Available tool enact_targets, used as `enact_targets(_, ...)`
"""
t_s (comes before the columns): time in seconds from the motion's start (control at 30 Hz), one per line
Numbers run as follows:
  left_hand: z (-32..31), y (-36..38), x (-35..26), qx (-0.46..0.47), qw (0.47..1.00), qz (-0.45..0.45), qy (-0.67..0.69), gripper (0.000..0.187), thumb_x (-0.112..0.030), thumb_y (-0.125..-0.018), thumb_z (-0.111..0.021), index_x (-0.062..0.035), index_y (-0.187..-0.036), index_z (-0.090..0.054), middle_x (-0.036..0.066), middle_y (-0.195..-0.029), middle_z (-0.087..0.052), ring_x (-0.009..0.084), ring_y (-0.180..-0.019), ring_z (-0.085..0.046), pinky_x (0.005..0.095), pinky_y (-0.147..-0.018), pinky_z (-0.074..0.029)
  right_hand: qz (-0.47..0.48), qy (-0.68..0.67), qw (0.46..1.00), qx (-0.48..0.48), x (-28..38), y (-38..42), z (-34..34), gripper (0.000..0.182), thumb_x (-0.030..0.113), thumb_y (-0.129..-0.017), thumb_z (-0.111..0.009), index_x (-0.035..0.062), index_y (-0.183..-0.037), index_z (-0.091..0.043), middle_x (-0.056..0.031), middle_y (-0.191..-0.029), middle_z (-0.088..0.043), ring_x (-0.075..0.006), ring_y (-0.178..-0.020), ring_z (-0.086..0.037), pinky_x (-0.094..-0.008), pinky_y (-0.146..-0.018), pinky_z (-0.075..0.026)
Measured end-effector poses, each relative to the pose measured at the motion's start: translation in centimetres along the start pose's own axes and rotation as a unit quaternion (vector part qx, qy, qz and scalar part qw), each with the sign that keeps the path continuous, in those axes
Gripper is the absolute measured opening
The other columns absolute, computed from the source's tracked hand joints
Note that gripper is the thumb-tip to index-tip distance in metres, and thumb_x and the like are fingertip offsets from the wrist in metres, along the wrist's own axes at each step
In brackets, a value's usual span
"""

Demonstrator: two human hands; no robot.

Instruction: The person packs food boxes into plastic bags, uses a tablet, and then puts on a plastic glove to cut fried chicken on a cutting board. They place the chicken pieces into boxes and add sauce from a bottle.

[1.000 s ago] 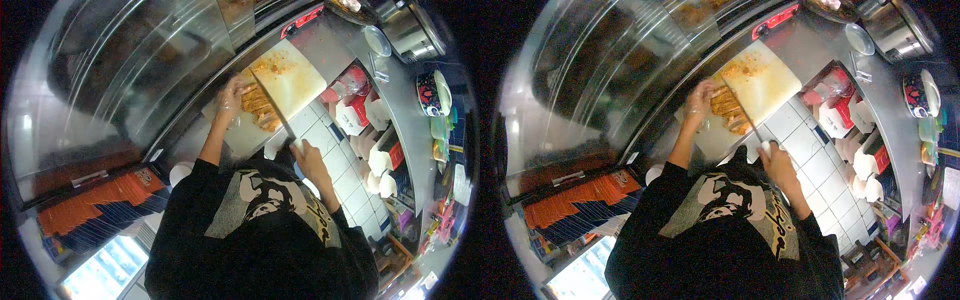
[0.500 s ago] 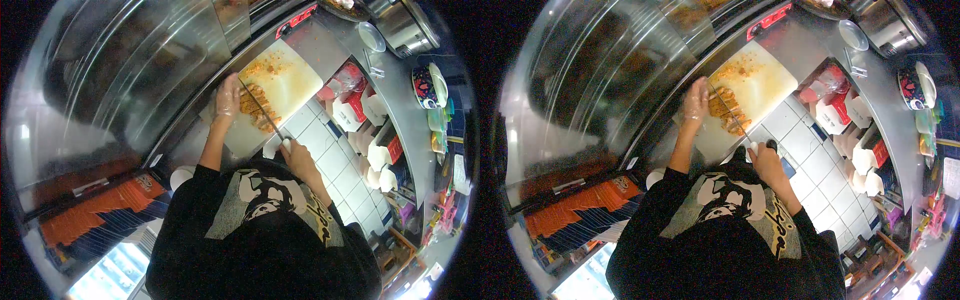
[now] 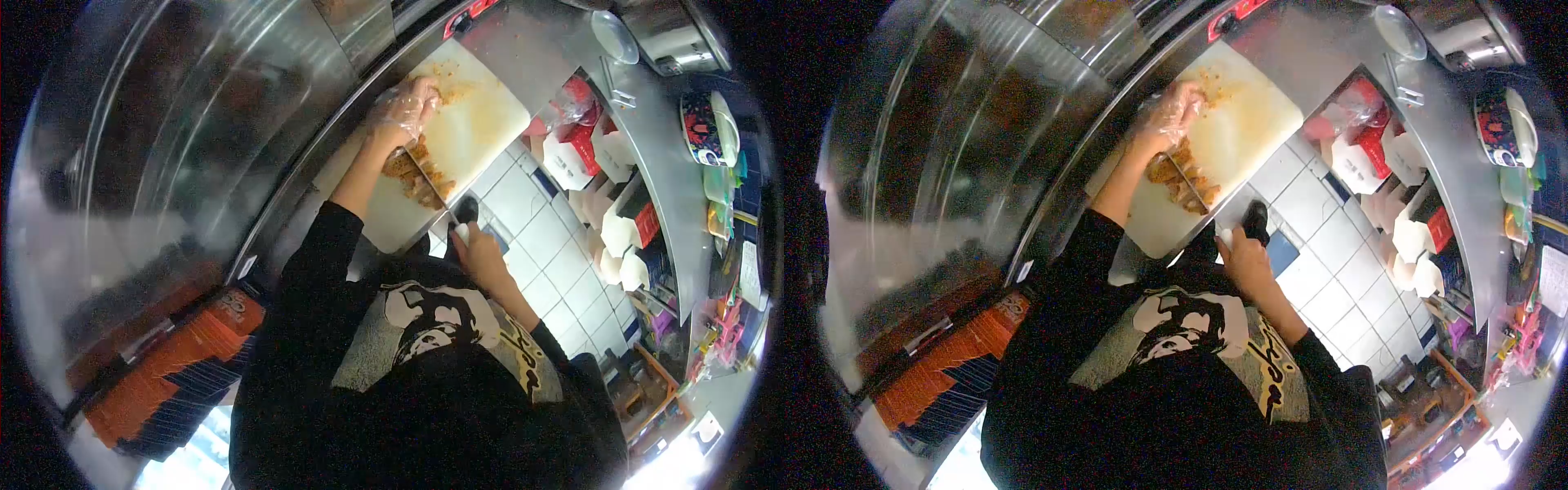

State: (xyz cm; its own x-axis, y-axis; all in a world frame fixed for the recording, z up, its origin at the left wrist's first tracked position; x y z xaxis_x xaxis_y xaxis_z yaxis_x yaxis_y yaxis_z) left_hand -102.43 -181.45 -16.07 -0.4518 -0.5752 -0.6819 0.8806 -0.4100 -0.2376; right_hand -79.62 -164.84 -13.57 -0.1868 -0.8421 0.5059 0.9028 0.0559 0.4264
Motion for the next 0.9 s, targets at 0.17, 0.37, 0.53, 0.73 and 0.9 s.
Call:
enact_targets(0.17, -1.1, -0.2, 1.4, -0.010, 0.998, 0.031, 0.062, 0.030, -0.019, -0.092, -0.046, -0.0070, -0.118, -0.038, 0.016, -0.097, -0.061, 0.0318, -0.091, -0.059, 0.0402, -0.082, -0.046, 0.005, -0.013, 1.000, 0.021, 0.7, -0.4, 1.2, 0.034, 0.034, -0.087, -0.055, 0.0017, -0.090, -0.046, -0.0273, -0.068, -0.058, -0.0467, -0.065, -0.058, -0.0533, -0.057, -0.047)
enact_targets(0.37, -1.3, 0.1, 1.4, -0.042, 0.999, 0.001, -0.003, 0.032, -0.024, -0.093, -0.045, -0.0088, -0.119, -0.037, 0.017, -0.102, -0.059, 0.0326, -0.092, -0.059, 0.0409, -0.082, -0.046, -0.050, -0.012, 0.999, 0.011, -0.1, 0.0, -1.0, 0.034, 0.034, -0.085, -0.058, 0.0030, -0.091, -0.046, -0.0295, -0.068, -0.058, -0.0487, -0.068, -0.057, -0.0532, -0.056, -0.046)
enact_targets(0.53, 0.1, 0.0, -0.2, 0.007, 0.998, 0.037, 0.057, 0.034, -0.031, -0.093, -0.042, -0.0081, -0.118, -0.037, 0.018, -0.107, -0.056, 0.0349, -0.095, -0.056, 0.0415, -0.086, -0.044, -0.043, -0.007, 0.999, -0.011, 0.2, -0.1, -1.4, 0.034, 0.035, -0.085, -0.057, 0.0039, -0.092, -0.045, -0.0301, -0.068, -0.057, -0.0491, -0.067, -0.057, -0.0542, -0.057, -0.046)
enact_targets(0.73, -2.3, -1.2, 3.6, -0.066, 0.992, -0.030, 0.102, 0.035, -0.034, -0.092, -0.045, -0.0068, -0.115, -0.045, 0.014, -0.104, -0.057, 0.0292, -0.095, -0.058, 0.0377, -0.085, -0.045, 0.017, 0.012, 0.999, -0.040, 1.2, 0.2, 0.0, 0.040, 0.038, -0.086, -0.055, -0.0019, -0.083, -0.048, -0.0272, -0.067, -0.058, -0.0452, -0.063, -0.059, -0.0509, -0.055, -0.049)
enact_targets(0.9, 1.5, 1.0, 0.3, -0.109, 0.870, 0.080, 0.475, 0.039, -0.035, -0.092, -0.044, -0.0009, -0.109, -0.051, 0.015, -0.101, -0.057, 0.0294, -0.091, -0.057, 0.0366, -0.085, -0.045, 0.020, -0.013, 0.999, -0.040, 2.1, 0.9, 1.1, 0.034, 0.031, -0.086, -0.056, -0.0032, -0.086, -0.050, -0.0301, -0.074, -0.057, -0.0472, -0.072, -0.056, -0.0531, -0.063, -0.046)
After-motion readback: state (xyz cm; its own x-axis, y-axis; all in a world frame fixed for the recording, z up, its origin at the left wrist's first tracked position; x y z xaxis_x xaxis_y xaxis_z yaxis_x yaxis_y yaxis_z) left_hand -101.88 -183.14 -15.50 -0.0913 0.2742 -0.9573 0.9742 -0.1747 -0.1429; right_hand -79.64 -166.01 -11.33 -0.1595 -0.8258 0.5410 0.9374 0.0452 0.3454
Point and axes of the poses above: each hand's wrist, its own y-axis away from the middle knuckle, its own z-axis out of the back of the hand, x = y × z, the point moved 2 cm from there along -y, towards the middle knuckle
